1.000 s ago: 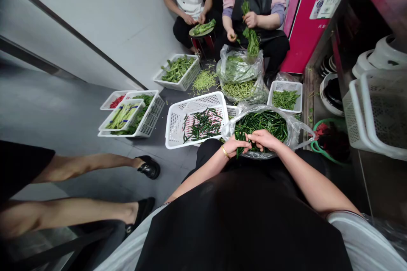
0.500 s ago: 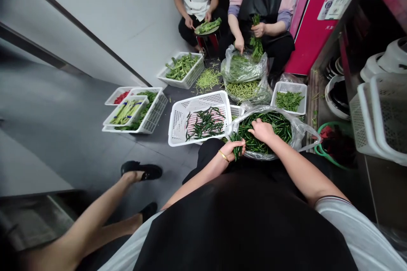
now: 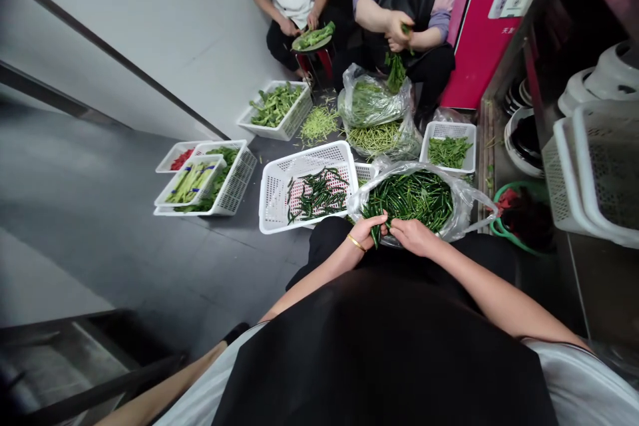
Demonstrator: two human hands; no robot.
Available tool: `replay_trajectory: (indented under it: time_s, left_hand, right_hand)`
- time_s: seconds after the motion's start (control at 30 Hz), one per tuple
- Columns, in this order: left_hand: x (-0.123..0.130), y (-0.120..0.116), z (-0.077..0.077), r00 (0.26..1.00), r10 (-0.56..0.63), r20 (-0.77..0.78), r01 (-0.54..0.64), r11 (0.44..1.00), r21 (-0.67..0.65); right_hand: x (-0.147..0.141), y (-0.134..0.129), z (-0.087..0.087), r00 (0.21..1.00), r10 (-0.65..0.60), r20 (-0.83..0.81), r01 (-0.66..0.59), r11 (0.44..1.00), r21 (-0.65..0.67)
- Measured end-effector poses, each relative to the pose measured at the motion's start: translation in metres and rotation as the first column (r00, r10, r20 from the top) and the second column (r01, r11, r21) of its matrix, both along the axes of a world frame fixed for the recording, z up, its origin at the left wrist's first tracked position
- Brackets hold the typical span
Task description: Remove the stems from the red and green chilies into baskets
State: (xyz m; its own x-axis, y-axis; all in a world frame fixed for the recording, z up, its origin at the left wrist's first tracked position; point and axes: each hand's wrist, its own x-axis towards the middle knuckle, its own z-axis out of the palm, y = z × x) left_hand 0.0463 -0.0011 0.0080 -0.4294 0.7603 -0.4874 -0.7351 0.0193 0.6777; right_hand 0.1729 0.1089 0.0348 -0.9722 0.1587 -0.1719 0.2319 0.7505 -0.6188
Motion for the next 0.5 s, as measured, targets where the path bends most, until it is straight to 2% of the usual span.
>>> replay_trajectory:
  time_s: [0.07,0.1,0.13,0.17,0.23,0.3,0.33,0.4,0.5]
  left_hand:
    - [0.002,-0.004,0.008,0.960,0.101,-0.260,-0.094,0.995,0.039]
    - [0.002,-0.007,0.012,0.917,0.141,-0.373,-0.127,0.990,0.061]
    - [0.002,-0.009,0.016,0.876,0.179,-0.449,-0.162,0.984,0.076]
    - [0.001,-0.012,0.019,0.852,0.215,-0.477,-0.198,0.976,0.087]
    - [-0.004,-0.015,0.022,0.869,0.287,-0.403,-0.272,0.957,0.095]
    - [-0.012,-0.018,0.023,0.904,0.356,-0.238,-0.342,0.935,0.097]
    - [-0.016,-0.019,0.022,0.913,0.374,-0.161,-0.362,0.927,0.097]
    - [-0.022,-0.022,0.021,0.923,0.379,-0.069,-0.372,0.923,0.094]
    - [-0.025,-0.028,0.021,0.940,0.339,-0.040,-0.334,0.938,0.097]
  right_hand:
    - [-0.006,0.000,-0.004,0.990,-0.121,0.076,0.133,0.976,-0.174]
    - [-0.010,0.004,-0.005,0.975,-0.182,0.126,0.205,0.957,-0.204]
    - [-0.014,0.008,-0.007,0.957,-0.237,0.167,0.266,0.947,-0.178]
    - [-0.019,0.013,-0.007,0.940,-0.289,0.183,0.309,0.947,-0.093]
    - [-0.031,0.023,-0.005,0.924,-0.357,0.135,0.330,0.925,0.189]
    - [-0.050,0.025,0.000,0.946,-0.319,0.060,0.263,0.862,0.433]
    - [-0.061,0.023,0.002,0.962,-0.268,0.050,0.208,0.840,0.501]
    - [-0.085,0.018,0.003,0.985,-0.138,0.104,0.060,0.836,0.546]
    - [-0.109,0.017,-0.006,0.978,0.002,0.210,-0.119,0.829,0.546]
